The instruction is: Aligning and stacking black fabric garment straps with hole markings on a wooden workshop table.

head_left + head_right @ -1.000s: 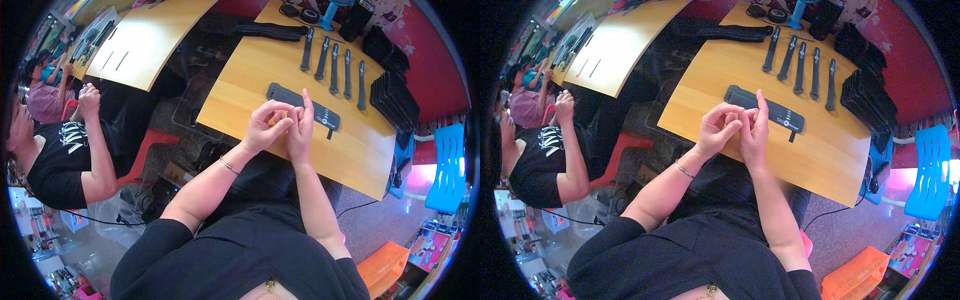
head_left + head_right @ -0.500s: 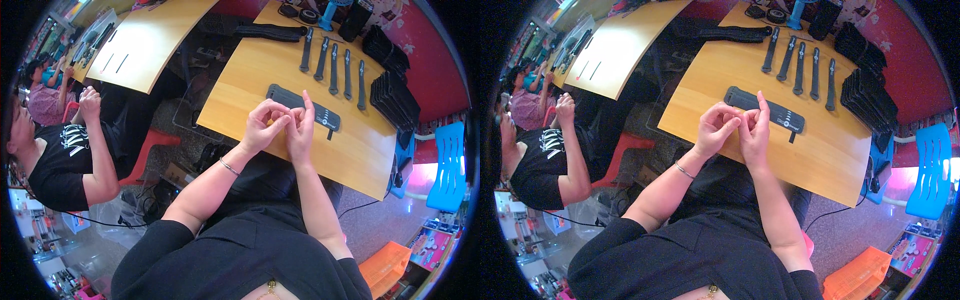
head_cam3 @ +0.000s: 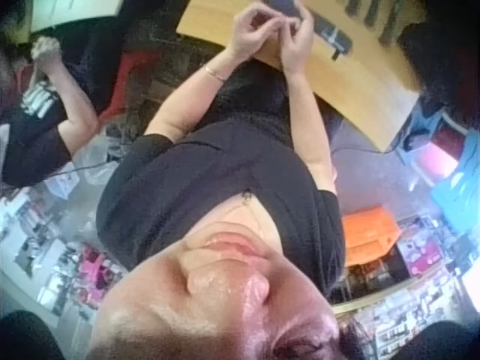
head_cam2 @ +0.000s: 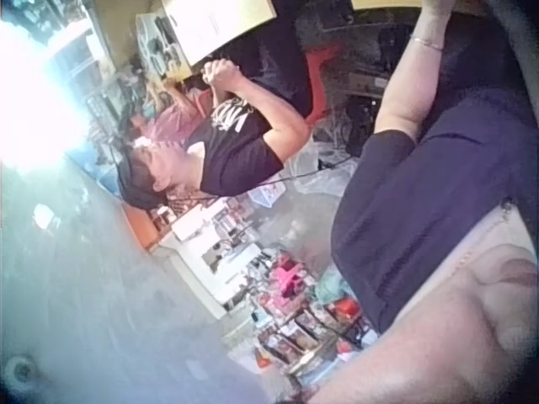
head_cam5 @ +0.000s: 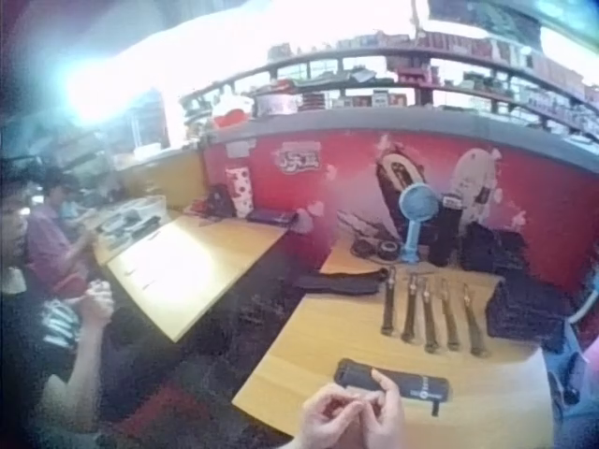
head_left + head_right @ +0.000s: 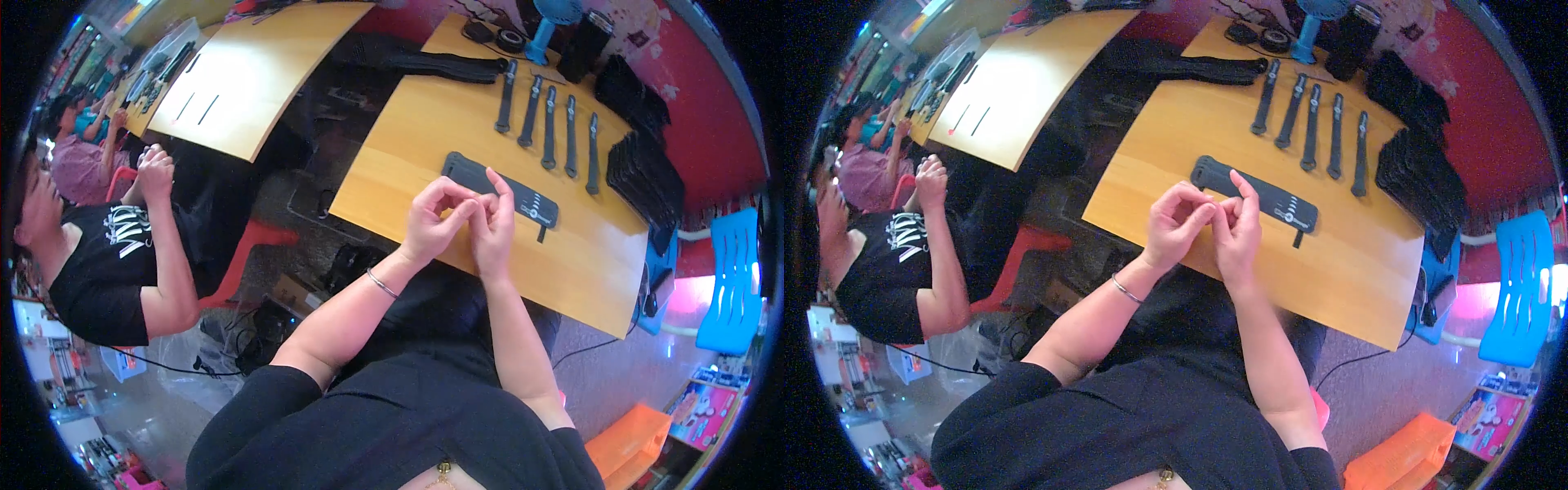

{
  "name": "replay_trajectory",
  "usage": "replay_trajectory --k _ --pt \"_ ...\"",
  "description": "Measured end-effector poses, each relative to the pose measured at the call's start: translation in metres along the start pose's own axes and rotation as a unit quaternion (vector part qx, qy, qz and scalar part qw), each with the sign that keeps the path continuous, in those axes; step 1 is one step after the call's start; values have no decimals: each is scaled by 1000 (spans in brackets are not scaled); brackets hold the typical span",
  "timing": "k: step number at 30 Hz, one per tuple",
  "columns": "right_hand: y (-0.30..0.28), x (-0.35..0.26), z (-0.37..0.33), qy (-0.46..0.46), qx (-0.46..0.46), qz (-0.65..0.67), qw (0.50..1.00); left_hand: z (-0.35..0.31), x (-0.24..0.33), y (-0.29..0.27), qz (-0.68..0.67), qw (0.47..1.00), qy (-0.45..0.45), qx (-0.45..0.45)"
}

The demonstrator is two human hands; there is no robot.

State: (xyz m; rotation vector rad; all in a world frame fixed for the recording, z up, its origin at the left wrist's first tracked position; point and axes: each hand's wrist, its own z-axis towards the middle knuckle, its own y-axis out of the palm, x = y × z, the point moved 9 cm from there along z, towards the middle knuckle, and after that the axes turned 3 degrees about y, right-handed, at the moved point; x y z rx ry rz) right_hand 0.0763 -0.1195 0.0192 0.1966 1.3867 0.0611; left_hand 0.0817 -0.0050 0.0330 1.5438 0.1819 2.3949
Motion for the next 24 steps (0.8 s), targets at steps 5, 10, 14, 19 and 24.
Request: replay_trajectory --k 5,10,14,19,24 --pt "0 -2 -3 28 -4 -21 999 -1 0 -1 7 1000 -13 17" --pt "2 -1 -5 33 10 -22 999 -2 -3 -2 -1 1000 -23 9" --pt "5 -8 -5 43 16 -75 996 -2 0 -17 -74 990 -48 111" --pt "-18 -25 -5 46 47 -37 997 0 -9 -15 -82 993 -25 85" --pt "-94 -82 26 -110 114 -235 959 1 -10 -10 -43 997 -38 57"
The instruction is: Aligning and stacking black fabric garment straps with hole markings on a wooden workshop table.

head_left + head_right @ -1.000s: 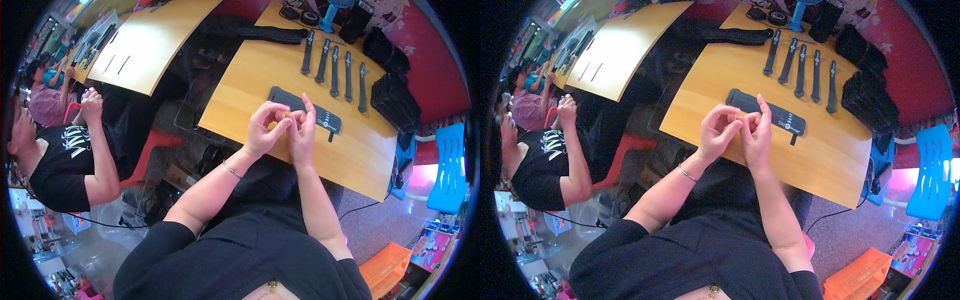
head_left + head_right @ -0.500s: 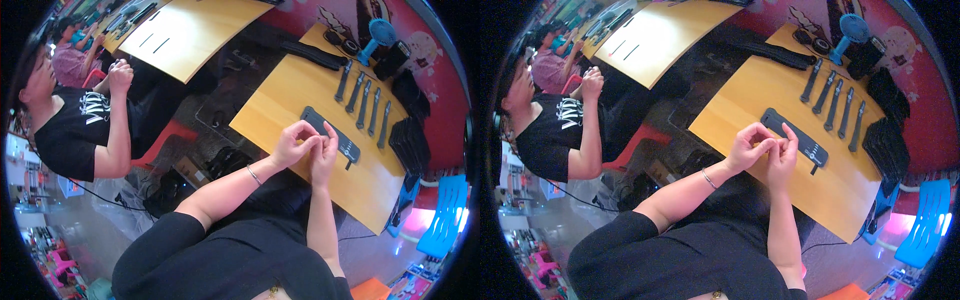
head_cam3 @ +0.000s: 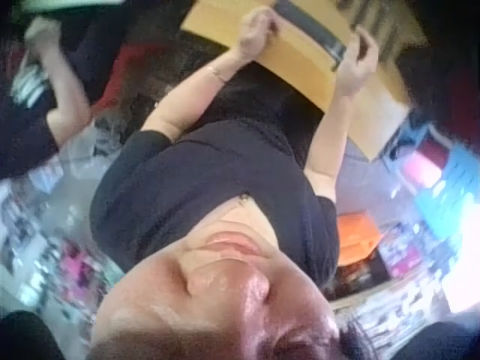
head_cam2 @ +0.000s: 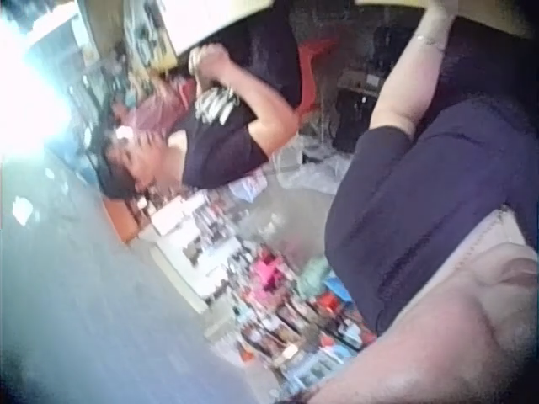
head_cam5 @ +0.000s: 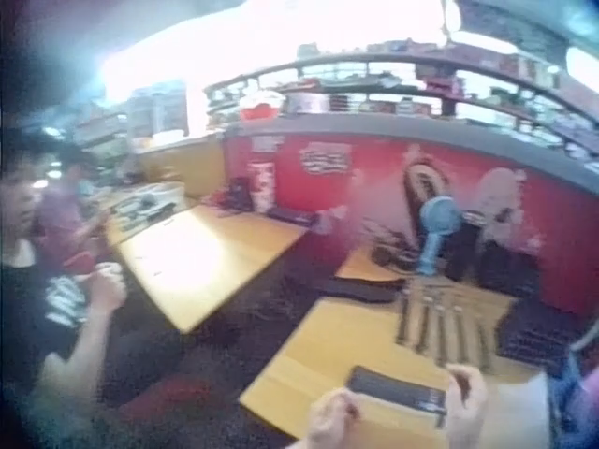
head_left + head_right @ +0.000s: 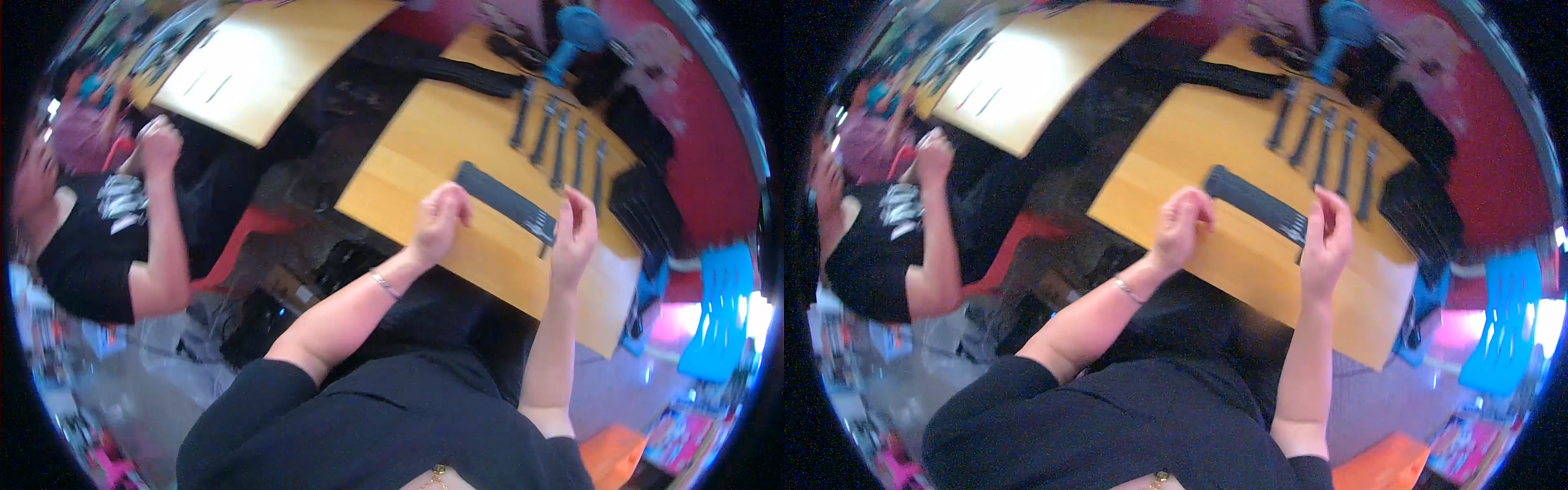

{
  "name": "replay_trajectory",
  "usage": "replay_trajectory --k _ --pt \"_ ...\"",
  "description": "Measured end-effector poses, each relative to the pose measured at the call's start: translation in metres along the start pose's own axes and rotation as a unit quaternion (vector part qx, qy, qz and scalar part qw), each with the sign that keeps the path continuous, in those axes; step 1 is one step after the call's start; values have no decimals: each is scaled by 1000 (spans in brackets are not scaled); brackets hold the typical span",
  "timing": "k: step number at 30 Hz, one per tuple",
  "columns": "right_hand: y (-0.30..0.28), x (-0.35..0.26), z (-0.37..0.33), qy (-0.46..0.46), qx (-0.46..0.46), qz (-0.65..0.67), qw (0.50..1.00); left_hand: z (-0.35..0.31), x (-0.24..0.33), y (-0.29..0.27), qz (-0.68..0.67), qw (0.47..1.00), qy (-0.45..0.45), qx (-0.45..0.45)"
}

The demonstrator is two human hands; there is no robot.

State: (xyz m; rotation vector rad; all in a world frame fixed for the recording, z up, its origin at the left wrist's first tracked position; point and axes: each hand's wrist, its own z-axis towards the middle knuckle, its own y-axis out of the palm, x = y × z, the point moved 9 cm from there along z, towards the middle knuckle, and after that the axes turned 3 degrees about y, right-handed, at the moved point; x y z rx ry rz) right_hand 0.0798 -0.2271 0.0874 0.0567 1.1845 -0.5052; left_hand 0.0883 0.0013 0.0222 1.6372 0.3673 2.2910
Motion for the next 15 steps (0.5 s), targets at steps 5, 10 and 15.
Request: replay_trajectory --k 5,10,15 --pt "-57 29 61 -44 19 -295 954 4 4 -7 2 1000 -17 25" --pt "-84 75 87 -29 3 -351 936 1 2 3 31 999 -24 16" --pt "-62 89 88 -11 -11 -514 858 0 9 -4 31 998 -20 57"
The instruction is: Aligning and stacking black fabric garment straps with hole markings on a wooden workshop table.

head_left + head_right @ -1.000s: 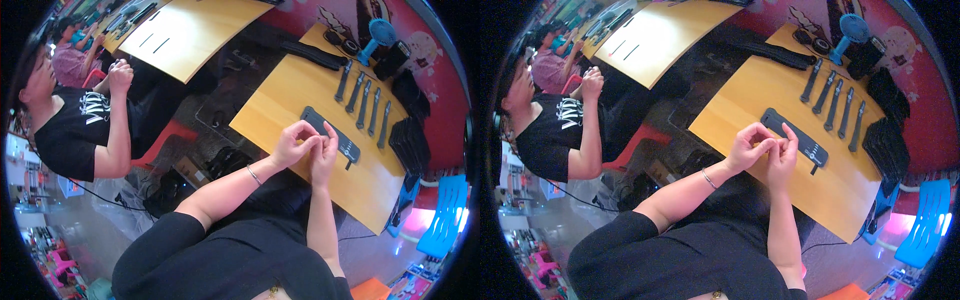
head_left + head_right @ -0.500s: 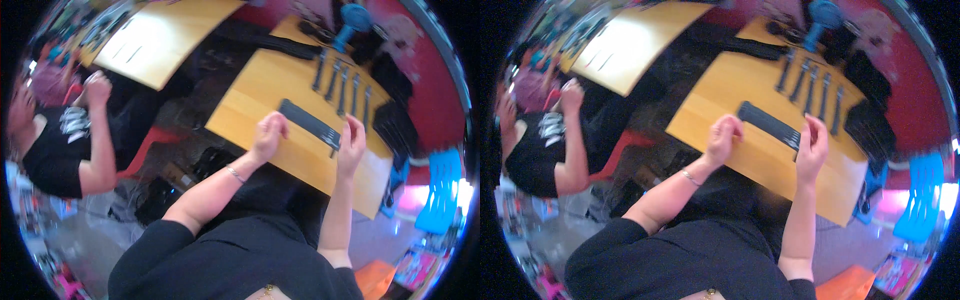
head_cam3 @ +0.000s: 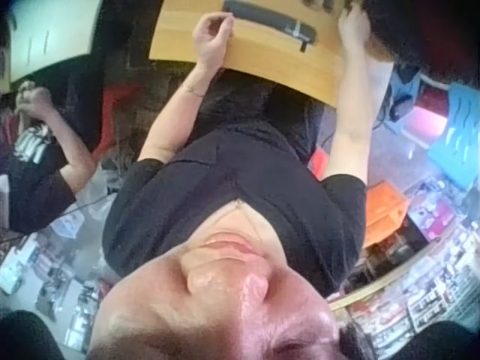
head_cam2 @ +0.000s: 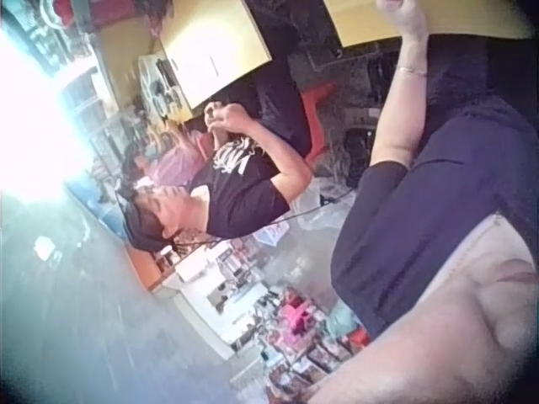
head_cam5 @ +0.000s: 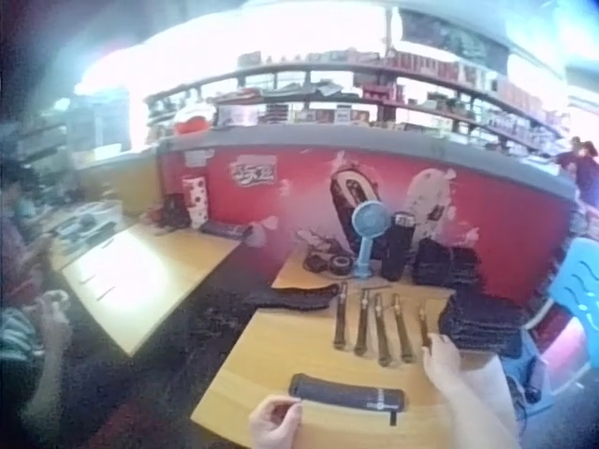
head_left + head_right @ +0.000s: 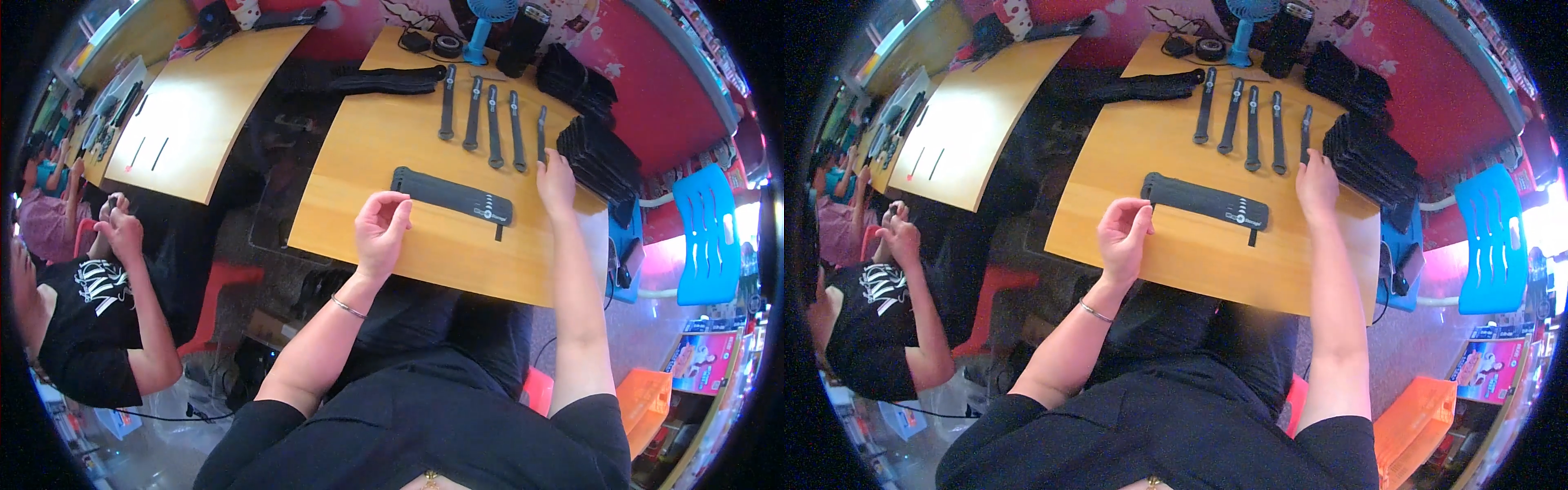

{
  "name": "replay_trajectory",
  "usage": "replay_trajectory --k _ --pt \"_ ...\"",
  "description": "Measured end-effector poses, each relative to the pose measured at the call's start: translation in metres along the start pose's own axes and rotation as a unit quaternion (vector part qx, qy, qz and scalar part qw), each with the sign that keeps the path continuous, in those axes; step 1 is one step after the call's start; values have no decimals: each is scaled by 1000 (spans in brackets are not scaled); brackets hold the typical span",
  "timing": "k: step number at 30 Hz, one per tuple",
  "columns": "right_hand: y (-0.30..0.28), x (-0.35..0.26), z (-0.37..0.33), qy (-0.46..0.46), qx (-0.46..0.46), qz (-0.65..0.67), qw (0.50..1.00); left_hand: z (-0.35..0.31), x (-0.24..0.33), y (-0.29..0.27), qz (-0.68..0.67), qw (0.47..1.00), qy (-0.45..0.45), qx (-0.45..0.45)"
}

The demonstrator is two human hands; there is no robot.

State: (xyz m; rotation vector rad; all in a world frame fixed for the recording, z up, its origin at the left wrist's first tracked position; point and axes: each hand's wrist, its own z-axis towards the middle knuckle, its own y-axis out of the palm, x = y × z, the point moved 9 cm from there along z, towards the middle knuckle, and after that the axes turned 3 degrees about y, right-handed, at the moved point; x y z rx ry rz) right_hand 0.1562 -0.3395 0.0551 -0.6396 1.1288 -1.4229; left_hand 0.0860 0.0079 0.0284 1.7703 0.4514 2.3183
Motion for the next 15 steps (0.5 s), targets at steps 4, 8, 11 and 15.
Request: replay_trajectory --k 4,8,11,15 --pt "6 -5 -5 45 -24 -22 998 1 -9 0 -37 999 -23 -13" --pt "14 16 1 80 -32 -12 996 3 -4 1 -33 999 -13 -5" --pt "14 15 1 105 -65 -15 992 2 -5 0 -27 999 -10 -23" --pt "11 18 -3 142 -115 -24 983 2 -6 -1 -35 999 -19 -23"
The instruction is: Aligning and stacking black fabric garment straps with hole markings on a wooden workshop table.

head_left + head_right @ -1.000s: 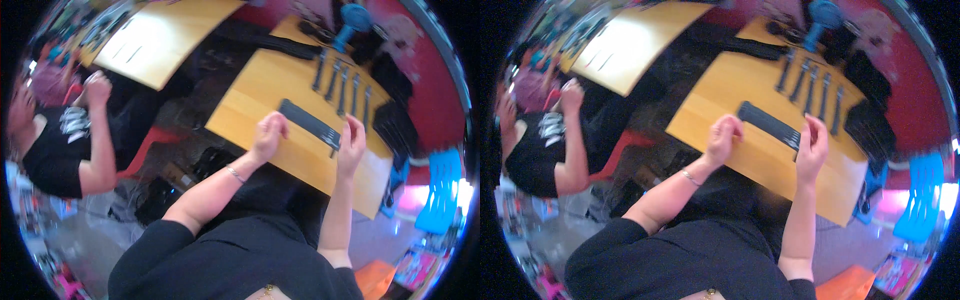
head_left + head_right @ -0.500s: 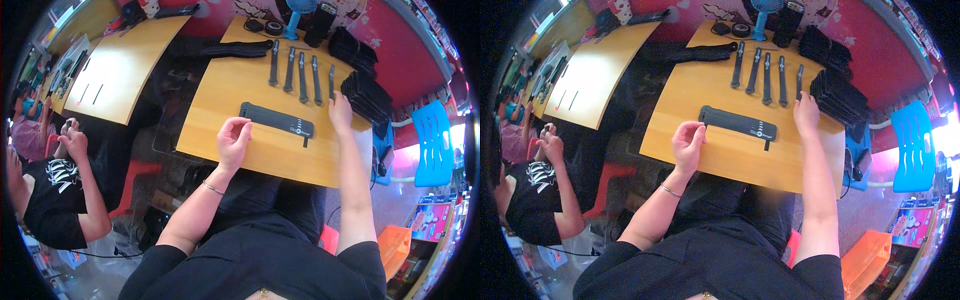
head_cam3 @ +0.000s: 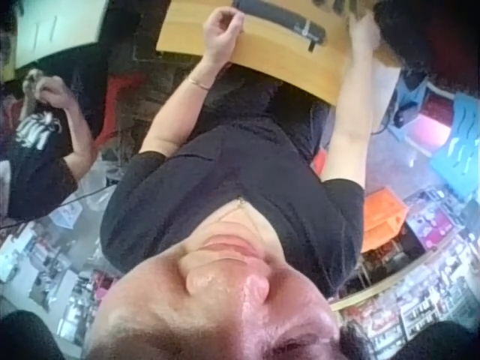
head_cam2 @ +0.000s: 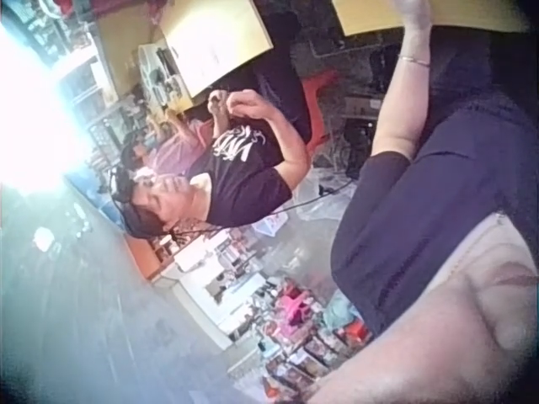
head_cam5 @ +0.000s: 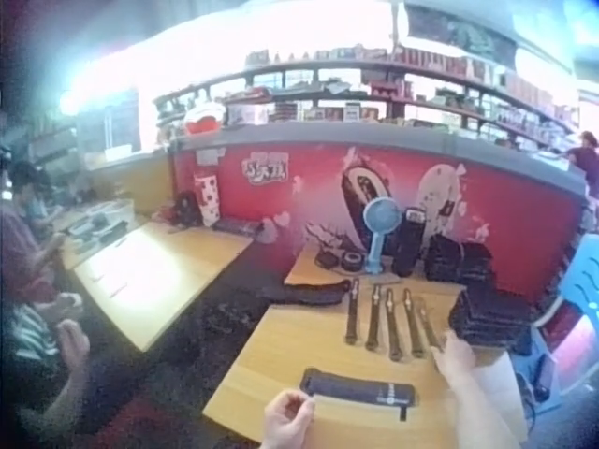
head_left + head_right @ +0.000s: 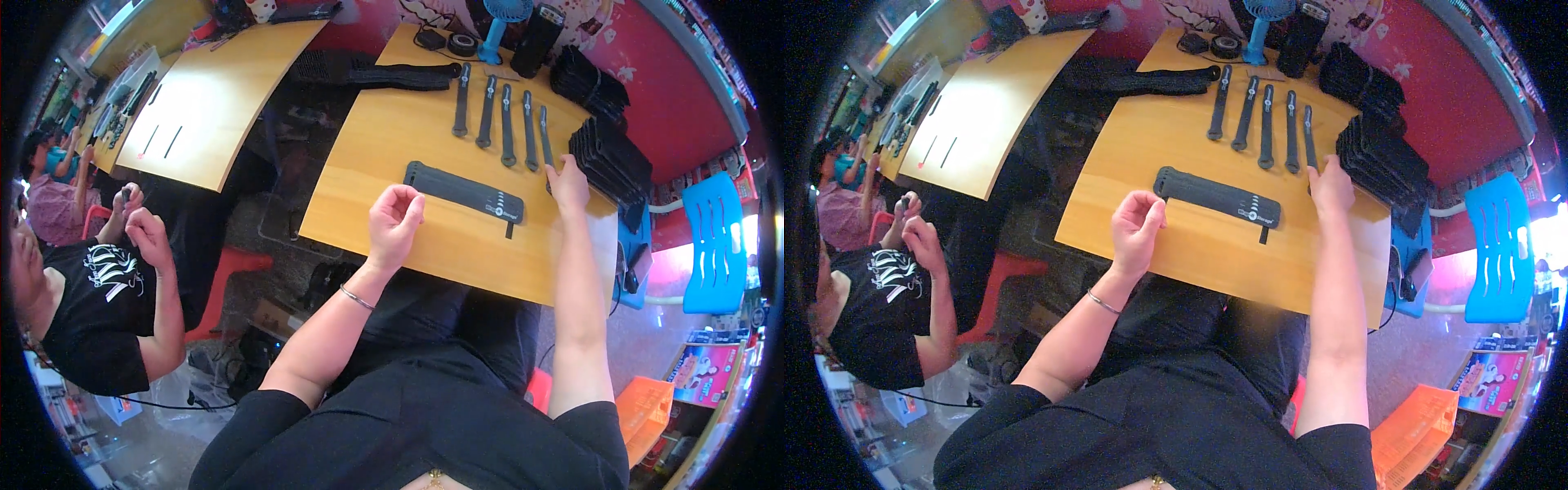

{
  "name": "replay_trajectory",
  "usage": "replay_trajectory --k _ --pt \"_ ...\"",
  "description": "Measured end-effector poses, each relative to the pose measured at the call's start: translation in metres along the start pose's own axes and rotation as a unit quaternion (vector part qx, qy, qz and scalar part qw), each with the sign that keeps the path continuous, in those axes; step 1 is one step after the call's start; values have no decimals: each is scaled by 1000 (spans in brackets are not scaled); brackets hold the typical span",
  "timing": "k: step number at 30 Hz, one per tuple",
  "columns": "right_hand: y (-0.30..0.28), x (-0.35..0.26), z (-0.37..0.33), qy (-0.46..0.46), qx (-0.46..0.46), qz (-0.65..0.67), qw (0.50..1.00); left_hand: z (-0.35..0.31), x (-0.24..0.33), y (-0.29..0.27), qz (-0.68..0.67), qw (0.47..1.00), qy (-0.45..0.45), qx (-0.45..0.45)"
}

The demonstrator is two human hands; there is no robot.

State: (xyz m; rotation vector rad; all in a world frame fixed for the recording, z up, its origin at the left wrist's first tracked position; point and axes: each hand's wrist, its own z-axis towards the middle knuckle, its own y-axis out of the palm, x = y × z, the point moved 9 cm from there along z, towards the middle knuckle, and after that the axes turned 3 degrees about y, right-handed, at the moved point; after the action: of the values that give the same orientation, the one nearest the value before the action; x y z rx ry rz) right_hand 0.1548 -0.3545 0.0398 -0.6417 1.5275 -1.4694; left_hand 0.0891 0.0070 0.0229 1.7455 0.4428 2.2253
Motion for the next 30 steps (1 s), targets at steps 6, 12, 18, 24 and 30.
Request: replay_trajectory --k 6,12,18,24,30 --pt "-5 4 -3 7 4 22 1000 1 -1 0 -2 1000 -6 4" --pt "2 11 -2 -26 -20 119 992 1 2 2 5 1000 -2 11" --pt "-26 4 -30 -45 48 153 986 1 -5 5 -13 1000 -9 -20" --pt "-43 -44 -81 -86 -82 556 823 -2 3 12 40 999 -13 -30" --pt "-31 -78 -143 -50 -184 712 676 -3 -6 14 47 995 5 -83"
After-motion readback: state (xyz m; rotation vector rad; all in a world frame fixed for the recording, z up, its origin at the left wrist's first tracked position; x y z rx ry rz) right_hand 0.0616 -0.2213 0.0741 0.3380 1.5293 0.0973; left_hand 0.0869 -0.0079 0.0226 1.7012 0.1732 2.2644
